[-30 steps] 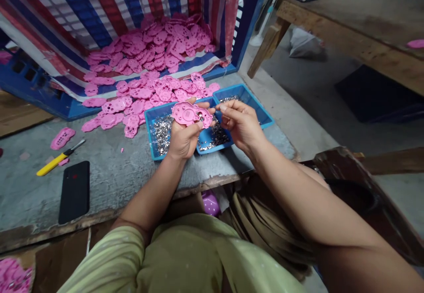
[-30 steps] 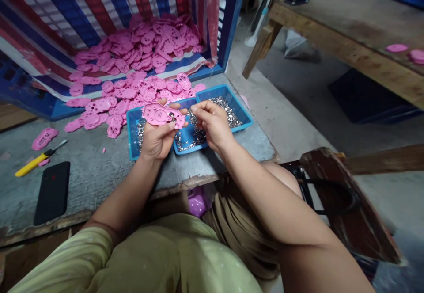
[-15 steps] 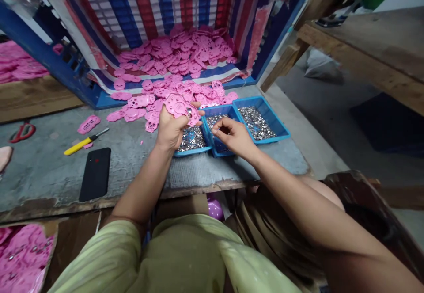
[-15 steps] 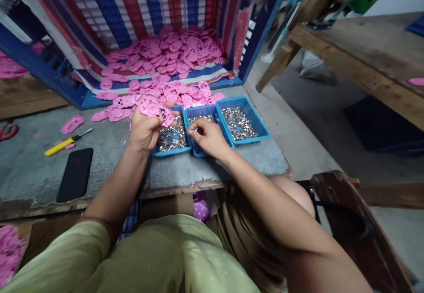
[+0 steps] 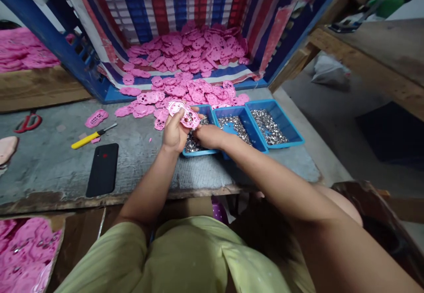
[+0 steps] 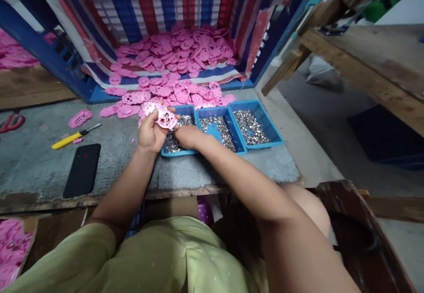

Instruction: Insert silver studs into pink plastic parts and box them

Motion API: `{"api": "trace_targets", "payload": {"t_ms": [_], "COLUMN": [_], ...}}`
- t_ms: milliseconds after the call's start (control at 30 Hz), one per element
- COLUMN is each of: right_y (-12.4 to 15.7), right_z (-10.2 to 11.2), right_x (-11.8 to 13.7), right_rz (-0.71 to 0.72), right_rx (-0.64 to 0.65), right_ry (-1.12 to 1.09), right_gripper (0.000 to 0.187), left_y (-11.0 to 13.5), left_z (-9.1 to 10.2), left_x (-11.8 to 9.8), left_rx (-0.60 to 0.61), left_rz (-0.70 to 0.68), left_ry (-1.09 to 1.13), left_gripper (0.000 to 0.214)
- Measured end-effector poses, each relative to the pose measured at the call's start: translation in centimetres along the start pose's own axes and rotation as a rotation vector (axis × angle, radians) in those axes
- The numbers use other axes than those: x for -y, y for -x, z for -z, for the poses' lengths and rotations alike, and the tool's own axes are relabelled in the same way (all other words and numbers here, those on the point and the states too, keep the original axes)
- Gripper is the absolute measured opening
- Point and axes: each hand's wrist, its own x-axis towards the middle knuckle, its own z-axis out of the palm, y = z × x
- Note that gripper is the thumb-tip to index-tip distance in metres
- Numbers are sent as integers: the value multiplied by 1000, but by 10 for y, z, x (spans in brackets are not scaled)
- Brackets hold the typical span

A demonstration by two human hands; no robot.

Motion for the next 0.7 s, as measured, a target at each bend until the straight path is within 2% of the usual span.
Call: {"api": "trace_targets", "payload": {"t_ms": [133, 300, 367, 433, 533, 600, 700], "right_y": [7, 18, 19, 20, 21, 23, 29], "right_z": [0, -11, -21, -32, -43, -45, -42], "right_x": [-1, -7, -11, -14, -17, -18, -18], "right_rz": [-21, -46, -85, -134, -136, -101, -73], "right_rx": [-54, -193, -348, -550, -761, -790, -766], "right_ry": [-42, -181, -397, -718, -1114, -1279, -1409], "right_gripper": [27, 22, 16, 9, 14, 19, 26], "left_y": [2, 4, 4, 4, 6, 7, 8], "left_z": [-2, -2, -2, -2, -3, -4, -4], "left_x": [2, 4, 6, 8, 10, 11, 13], "left_rx": [-31, -29, -12, 2, 4, 4, -4], "left_rz": [21, -45, -82, -105, -108, -89, -71], "left_ry": [21, -3, -13, -39, -93, -136, -225], "left_gripper": [40, 45, 48, 49, 48, 51, 57]}}
